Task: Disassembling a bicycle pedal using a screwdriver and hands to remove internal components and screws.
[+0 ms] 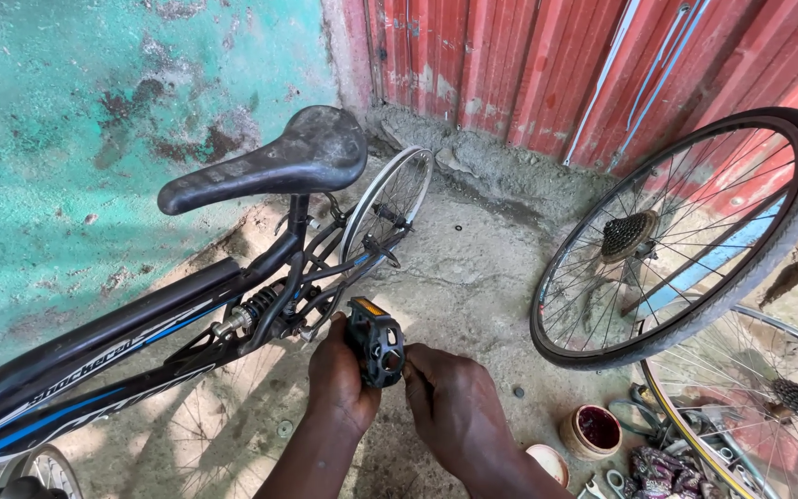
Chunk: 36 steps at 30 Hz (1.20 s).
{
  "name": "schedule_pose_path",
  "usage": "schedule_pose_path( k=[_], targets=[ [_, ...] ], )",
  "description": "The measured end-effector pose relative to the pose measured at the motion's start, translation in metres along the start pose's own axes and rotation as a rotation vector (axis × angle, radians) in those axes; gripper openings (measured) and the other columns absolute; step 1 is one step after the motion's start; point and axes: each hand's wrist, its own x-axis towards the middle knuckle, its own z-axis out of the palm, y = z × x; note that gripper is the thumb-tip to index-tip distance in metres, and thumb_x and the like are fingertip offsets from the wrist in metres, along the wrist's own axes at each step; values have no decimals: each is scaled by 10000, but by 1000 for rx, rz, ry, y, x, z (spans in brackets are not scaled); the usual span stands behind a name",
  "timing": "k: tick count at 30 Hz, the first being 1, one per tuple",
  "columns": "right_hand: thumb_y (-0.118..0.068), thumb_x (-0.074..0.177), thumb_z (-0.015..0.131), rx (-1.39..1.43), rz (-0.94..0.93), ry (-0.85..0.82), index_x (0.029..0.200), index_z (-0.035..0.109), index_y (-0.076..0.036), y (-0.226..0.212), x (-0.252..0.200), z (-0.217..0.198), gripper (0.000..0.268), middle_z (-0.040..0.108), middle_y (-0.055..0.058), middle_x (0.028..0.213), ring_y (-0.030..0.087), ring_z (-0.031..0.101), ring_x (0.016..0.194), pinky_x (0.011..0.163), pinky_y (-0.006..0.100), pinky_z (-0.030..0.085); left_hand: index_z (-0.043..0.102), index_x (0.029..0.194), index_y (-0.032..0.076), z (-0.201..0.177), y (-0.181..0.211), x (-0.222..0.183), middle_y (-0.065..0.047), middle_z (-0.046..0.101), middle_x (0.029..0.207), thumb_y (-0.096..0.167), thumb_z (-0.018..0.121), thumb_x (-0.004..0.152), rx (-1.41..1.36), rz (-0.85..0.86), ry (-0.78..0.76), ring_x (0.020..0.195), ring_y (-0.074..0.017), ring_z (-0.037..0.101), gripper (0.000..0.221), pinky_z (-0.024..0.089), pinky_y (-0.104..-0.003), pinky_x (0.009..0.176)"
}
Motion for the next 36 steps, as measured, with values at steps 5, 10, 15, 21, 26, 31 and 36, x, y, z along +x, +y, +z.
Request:
schedule_pose_path(
  k=[5,10,15,21,26,31,36],
  targets=[
    [-21,808,555,55,-35,17,947,801,-80,20,5,-8,289,645,36,514,171,509,361,399,333,425,609,1288,14,-10,1,19,-93,638,1055,204,408,1129,-15,4,115,853,-135,575,319,503,-295,763],
    [-245,991,526,-329,337,-188,1174,734,-143,161,-17,60,295,772,162,895,364,767,793,676,514,605,654,861,74,-28,-8,48,-94,670,741,316,482,1099,-69,135,101,571,-148,598,380,382,-191,449],
    [-166,947,604,-448,500,-396,1241,629,-56,303,-100,154,315,697,190,1096,357,728,1042,819,486,612,656,897,74,-12,-1,16,-98,670,755,356,480,1101,6,120,95,593,-141,585,390,362,-194,467],
    [-276,930,673,-596,277,-577,1236,623,21,315,-200,218,429,612,241,1227,416,592,1232,1048,546,476,607,922,76,-17,23,8,-110,648,757,312,475,1097,42,147,128,617,-148,558,322,341,-200,467],
    [-516,936,637,-701,338,-737,1255,576,-39,358,-207,221,577,645,185,1170,365,594,1217,1101,522,432,593,935,75,-30,35,7,-121,650,784,322,476,1107,30,157,170,641,-153,541,323,320,-185,480],
    [-648,926,545,-597,385,-613,1414,420,-198,360,-172,224,675,697,155,1079,362,670,1063,943,517,503,600,942,58,-37,50,8,-151,658,790,316,462,1111,-14,153,184,641,-182,533,338,335,-208,485],
    [-748,920,476,-536,406,-511,1533,305,-318,355,-131,218,769,736,132,1010,360,728,948,824,513,556,624,983,48,-58,47,33,-107,650,804,285,429,1122,-106,177,106,622,-145,506,338,346,-226,507]
  ],
)
